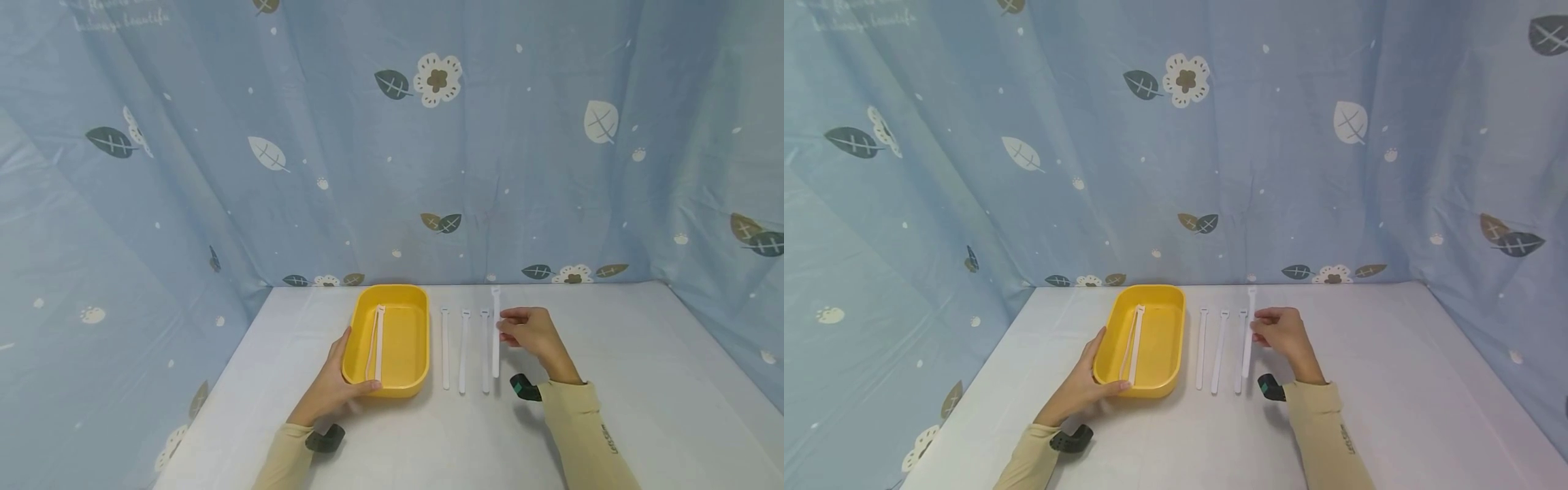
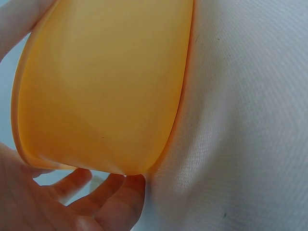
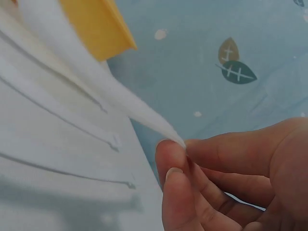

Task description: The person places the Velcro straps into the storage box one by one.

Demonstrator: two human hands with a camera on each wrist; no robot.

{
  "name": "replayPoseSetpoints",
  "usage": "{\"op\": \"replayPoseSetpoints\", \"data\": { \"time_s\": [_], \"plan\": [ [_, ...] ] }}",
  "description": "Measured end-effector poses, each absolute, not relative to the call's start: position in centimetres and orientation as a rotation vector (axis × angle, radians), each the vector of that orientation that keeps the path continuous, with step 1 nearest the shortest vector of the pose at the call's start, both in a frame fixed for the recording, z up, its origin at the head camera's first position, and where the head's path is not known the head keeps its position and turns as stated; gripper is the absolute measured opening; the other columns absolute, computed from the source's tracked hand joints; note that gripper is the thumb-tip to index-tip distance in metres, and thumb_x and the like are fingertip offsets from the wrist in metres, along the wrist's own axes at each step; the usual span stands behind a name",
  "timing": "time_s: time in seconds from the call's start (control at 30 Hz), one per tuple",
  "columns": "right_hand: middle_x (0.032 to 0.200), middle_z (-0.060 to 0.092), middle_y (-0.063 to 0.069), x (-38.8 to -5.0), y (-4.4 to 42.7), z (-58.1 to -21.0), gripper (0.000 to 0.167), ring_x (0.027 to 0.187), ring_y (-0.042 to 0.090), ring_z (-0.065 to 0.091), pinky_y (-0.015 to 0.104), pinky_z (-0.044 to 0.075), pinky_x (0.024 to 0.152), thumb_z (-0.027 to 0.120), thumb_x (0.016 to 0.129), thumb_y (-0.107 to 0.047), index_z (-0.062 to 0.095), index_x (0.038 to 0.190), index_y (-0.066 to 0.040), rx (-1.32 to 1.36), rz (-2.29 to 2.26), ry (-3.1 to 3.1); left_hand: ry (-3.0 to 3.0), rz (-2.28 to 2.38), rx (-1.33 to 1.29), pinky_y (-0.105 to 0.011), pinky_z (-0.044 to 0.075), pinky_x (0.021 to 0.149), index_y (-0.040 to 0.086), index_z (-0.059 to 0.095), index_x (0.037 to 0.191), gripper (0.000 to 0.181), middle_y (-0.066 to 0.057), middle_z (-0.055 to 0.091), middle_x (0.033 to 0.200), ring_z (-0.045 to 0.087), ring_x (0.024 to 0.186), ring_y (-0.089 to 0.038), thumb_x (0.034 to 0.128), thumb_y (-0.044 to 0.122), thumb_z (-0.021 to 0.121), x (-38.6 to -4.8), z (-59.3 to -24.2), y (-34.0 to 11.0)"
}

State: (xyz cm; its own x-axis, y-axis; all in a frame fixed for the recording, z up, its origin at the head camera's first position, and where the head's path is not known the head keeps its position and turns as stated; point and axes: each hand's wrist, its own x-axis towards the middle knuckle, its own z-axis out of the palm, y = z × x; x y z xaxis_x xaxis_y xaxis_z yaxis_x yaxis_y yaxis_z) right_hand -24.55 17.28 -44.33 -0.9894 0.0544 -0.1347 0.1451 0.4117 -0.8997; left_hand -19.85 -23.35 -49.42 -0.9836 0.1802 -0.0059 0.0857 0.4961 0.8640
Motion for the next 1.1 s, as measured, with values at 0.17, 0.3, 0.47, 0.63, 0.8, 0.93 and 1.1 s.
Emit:
{"op": "replayPoseSetpoints", "data": {
  "time_s": [0.17,0.3,0.47,0.63,0.8,0.93,1.1],
  "plan": [
    [0.111,0.072,0.021,-24.5,17.0,-43.9,0.040,0.074,0.008,0.071,0.022,0.061,0.067,0.066,0.099,-0.010,0.061,0.133,0.010,0.152,-1.690,2.557,2.634,1.511,0.225,-0.056,0.028,0.126,0.025,0.006,0.168,0.130,-0.005,0.016,0.173,0.038,0.149,-0.028,0.0738,0.044,0.093,-19.8,-49.3,-23.4],
    [0.110,0.072,0.020,-24.5,16.7,-43.6,0.042,0.073,0.007,0.072,0.022,0.061,0.066,0.066,0.099,-0.009,0.060,0.134,0.011,0.123,-1.739,2.522,2.638,1.506,0.221,-0.057,0.028,0.126,0.025,0.005,0.168,0.129,-0.005,0.016,0.173,0.036,0.151,-0.029,0.0745,0.044,0.092,-19.7,-49.2,-23.4],
    [0.109,0.072,0.017,-24.3,16.3,-43.3,0.042,0.074,0.008,0.072,0.023,0.062,0.068,0.067,0.099,-0.010,0.060,0.135,0.011,0.110,-1.766,2.491,2.640,1.495,0.214,-0.058,0.026,0.127,0.022,0.005,0.168,0.129,-0.006,0.016,0.174,0.033,0.154,-0.030,0.0751,0.044,0.092,-19.8,-49.2,-23.3],
    [0.113,0.072,0.019,-24.2,16.0,-43.2,0.042,0.078,0.010,0.072,0.025,0.062,0.071,0.067,0.099,-0.013,0.061,0.136,0.008,0.092,-1.769,2.495,2.643,1.487,0.224,-0.060,0.027,0.126,0.020,0.005,0.168,0.129,-0.007,0.016,0.174,0.033,0.154,-0.031,0.0758,0.042,0.092,-19.7,-49.1,-23.2],
    [0.115,0.073,0.020,-24.4,15.6,-42.6,0.041,0.080,0.010,0.073,0.023,0.062,0.072,0.067,0.100,-0.015,0.062,0.135,0.005,0.066,-1.741,2.530,2.640,1.490,0.225,-0.059,0.028,0.126,0.022,0.004,0.168,0.128,-0.007,0.016,0.174,0.033,0.154,-0.031,0.0764,0.042,0.091,-19.7,-49.0,-23.1],
    [0.115,0.073,0.021,-24.5,15.0,-42.1,0.040,0.080,0.009,0.073,0.021,0.062,0.072,0.067,0.100,-0.014,0.062,0.134,0.006,0.018,-1.755,2.532,2.645,1.488,0.221,-0.059,0.028,0.126,0.023,0.004,0.168,0.128,-0.006,0.016,0.173,0.034,0.153,-0.031,0.0761,0.042,0.091,-19.6,-48.9,-23.1],
    [0.114,0.072,0.021,-24.5,14.4,-41.6,0.041,0.079,0.010,0.072,0.022,0.062,0.072,0.068,0.099,-0.014,0.062,0.134,0.007,-0.027,-1.807,2.493,2.654,1.478,0.215,-0.060,0.027,0.127,0.023,0.005,0.168,0.128,-0.006,0.016,0.174,0.032,0.155,-0.032,0.0755,0.044,0.092,-19.7,-49.1,-23.2]
  ]
}}
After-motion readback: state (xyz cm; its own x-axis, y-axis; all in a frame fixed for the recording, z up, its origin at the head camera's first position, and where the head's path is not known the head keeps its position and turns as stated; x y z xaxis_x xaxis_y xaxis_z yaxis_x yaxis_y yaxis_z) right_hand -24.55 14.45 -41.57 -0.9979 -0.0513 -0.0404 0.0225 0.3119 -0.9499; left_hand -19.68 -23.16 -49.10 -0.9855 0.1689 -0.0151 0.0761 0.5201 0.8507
